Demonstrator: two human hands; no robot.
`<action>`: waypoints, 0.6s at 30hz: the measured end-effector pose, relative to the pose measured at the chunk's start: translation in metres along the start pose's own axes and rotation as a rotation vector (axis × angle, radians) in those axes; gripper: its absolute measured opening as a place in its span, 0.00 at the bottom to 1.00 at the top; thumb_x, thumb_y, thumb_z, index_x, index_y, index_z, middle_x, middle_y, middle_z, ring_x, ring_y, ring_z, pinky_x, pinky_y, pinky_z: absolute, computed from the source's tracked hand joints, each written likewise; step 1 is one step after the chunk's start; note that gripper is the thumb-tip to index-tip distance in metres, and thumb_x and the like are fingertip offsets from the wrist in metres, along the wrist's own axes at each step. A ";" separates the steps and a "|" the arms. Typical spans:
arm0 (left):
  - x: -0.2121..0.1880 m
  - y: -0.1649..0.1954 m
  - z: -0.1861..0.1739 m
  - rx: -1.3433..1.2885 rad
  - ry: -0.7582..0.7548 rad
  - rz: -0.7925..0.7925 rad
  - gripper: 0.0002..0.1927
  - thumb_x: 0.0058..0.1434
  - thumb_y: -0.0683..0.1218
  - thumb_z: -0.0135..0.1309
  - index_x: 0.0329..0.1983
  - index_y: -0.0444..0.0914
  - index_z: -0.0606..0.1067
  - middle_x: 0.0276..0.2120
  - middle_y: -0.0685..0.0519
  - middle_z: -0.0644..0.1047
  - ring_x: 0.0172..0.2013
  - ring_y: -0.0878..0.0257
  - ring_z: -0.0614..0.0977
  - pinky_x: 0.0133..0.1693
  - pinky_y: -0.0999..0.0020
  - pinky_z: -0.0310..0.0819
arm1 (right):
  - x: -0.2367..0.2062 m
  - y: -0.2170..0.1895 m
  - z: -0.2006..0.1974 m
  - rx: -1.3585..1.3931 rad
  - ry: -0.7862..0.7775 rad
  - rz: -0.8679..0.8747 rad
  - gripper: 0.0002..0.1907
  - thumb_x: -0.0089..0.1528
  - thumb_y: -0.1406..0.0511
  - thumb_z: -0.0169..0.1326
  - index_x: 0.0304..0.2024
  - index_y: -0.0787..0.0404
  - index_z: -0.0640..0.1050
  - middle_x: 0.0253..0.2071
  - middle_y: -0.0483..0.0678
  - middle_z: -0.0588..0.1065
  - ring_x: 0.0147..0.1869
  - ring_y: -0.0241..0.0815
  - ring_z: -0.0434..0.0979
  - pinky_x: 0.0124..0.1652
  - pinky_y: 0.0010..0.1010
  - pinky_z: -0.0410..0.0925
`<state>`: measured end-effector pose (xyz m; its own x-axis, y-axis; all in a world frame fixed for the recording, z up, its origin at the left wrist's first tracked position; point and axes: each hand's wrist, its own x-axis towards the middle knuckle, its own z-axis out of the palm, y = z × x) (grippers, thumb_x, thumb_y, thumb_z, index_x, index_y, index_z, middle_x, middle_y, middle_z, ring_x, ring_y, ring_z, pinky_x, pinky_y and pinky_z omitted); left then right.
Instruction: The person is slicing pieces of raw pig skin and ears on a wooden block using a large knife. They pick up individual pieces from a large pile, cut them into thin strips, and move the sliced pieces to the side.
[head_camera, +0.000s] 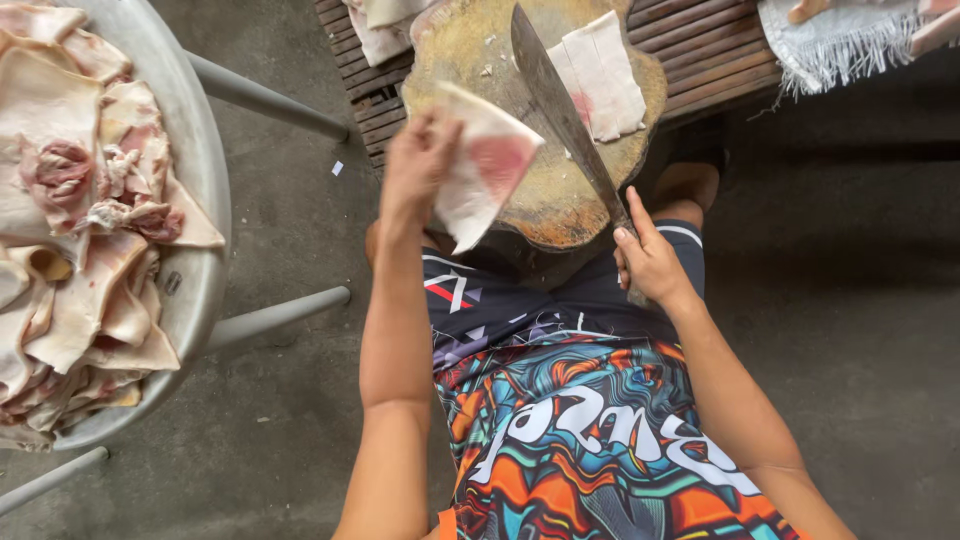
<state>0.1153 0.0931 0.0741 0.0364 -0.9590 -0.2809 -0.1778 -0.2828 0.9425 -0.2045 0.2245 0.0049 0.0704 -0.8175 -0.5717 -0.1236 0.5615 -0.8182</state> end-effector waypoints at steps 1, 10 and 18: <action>0.008 -0.008 0.007 0.078 -0.056 -0.089 0.18 0.67 0.52 0.62 0.53 0.35 0.81 0.32 0.51 0.77 0.29 0.68 0.75 0.30 0.71 0.69 | 0.002 -0.004 0.000 0.110 -0.056 0.026 0.37 0.67 0.63 0.46 0.77 0.40 0.51 0.23 0.44 0.68 0.21 0.35 0.68 0.24 0.32 0.69; -0.010 -0.095 0.035 0.460 0.235 -0.028 0.15 0.56 0.48 0.68 0.42 0.34 0.85 0.27 0.52 0.83 0.26 0.68 0.80 0.30 0.68 0.74 | -0.058 -0.054 0.010 -0.398 0.060 -0.456 0.33 0.69 0.68 0.50 0.77 0.48 0.59 0.23 0.45 0.73 0.24 0.34 0.74 0.30 0.28 0.71; -0.009 -0.100 0.022 -0.054 0.108 -0.266 0.13 0.60 0.43 0.61 0.45 0.31 0.82 0.25 0.52 0.81 0.19 0.70 0.79 0.22 0.76 0.75 | -0.065 -0.061 0.013 -0.307 0.088 -1.240 0.35 0.69 0.74 0.47 0.74 0.37 0.64 0.28 0.47 0.72 0.27 0.37 0.74 0.33 0.27 0.73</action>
<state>0.1108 0.1303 -0.0216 0.1796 -0.8463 -0.5015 -0.0954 -0.5223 0.8474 -0.1885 0.2455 0.0913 0.2379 -0.7827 0.5752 -0.2462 -0.6215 -0.7438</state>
